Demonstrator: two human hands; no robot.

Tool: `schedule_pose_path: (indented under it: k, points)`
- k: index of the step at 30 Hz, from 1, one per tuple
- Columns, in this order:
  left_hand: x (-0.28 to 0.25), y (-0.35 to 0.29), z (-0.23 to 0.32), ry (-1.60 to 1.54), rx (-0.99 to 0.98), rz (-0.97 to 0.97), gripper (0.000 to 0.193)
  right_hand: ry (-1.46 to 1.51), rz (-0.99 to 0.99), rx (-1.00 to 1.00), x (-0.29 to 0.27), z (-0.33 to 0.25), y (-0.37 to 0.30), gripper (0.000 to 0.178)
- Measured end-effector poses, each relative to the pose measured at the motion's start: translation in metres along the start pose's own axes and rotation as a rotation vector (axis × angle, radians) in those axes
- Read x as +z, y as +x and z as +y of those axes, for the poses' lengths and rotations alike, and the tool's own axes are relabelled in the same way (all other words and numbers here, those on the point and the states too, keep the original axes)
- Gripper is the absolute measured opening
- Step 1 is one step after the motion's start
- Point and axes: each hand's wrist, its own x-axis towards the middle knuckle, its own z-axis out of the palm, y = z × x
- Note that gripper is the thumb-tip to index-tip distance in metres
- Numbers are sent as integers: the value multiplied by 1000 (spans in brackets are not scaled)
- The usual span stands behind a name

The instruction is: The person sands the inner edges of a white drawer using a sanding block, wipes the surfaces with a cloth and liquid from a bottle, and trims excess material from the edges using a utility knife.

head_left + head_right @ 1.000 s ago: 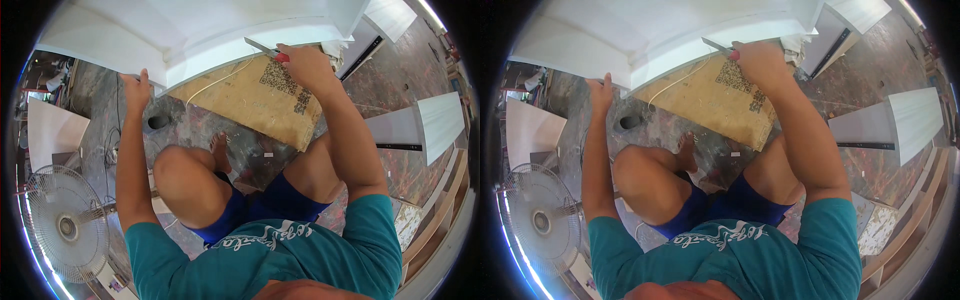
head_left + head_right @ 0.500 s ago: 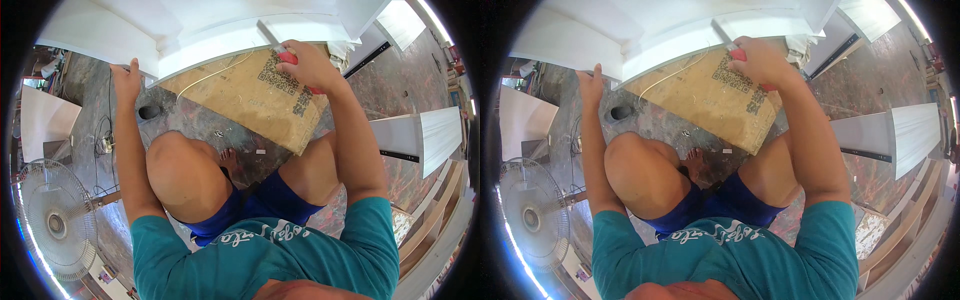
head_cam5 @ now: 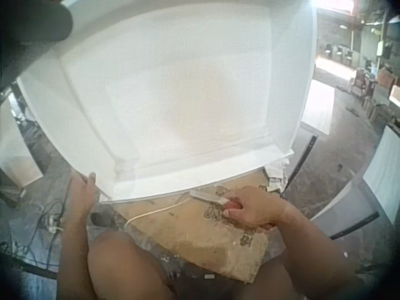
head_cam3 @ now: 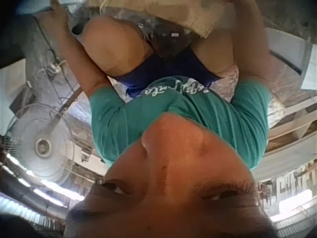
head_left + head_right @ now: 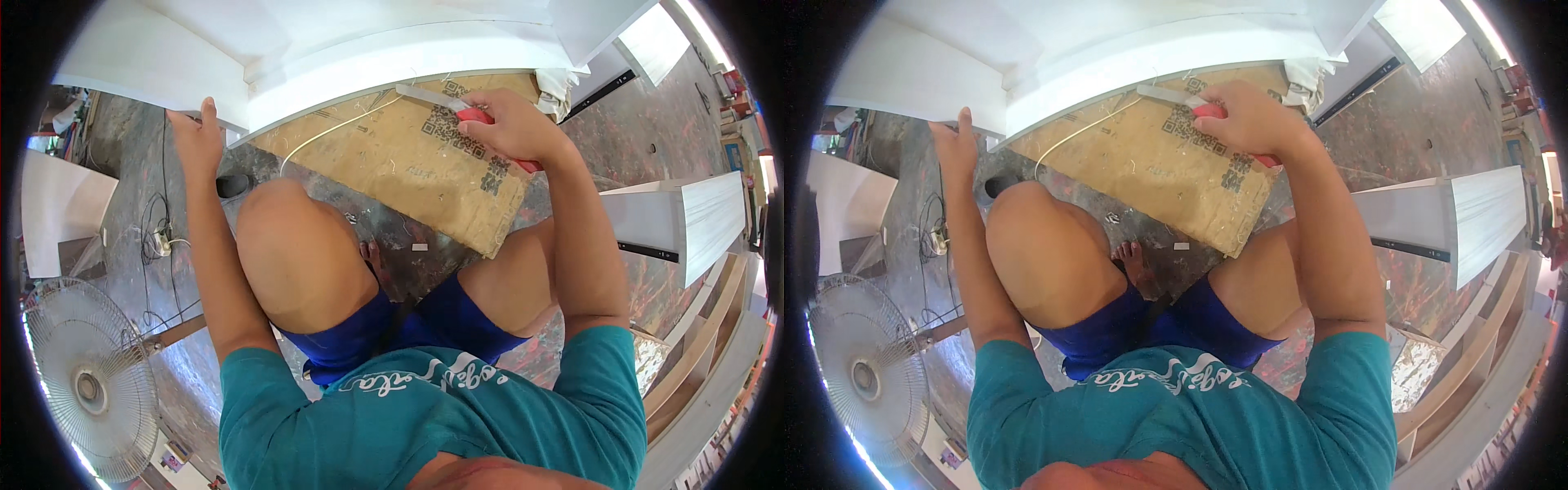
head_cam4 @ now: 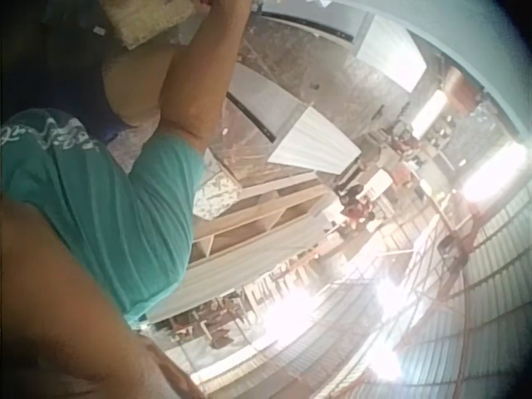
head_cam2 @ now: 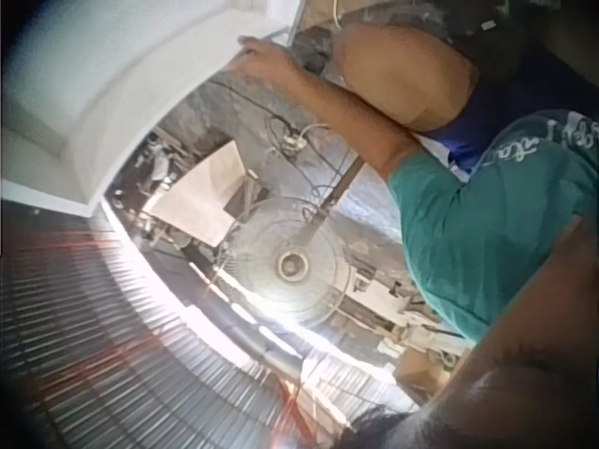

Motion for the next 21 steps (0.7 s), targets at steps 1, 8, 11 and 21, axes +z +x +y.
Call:
schedule_pose_path:
  k: [1, 8, 11, 21]
  points:
    - [1, -2, 6, -73, -39, 2, 58, -28, 53, -3, -1, 0, -1, 30]
    - [0, -3, 8, -83, -83, 10, 58, -197, 138, -142, 9, 17, 9, 39]
    - [2, -1, 0, -91, -64, 13, 59, -290, 211, -227, 13, 21, 12, 42]
    - [0, -7, 16, -53, -136, 18, 59, -408, 229, -206, 25, -6, -4, 37]
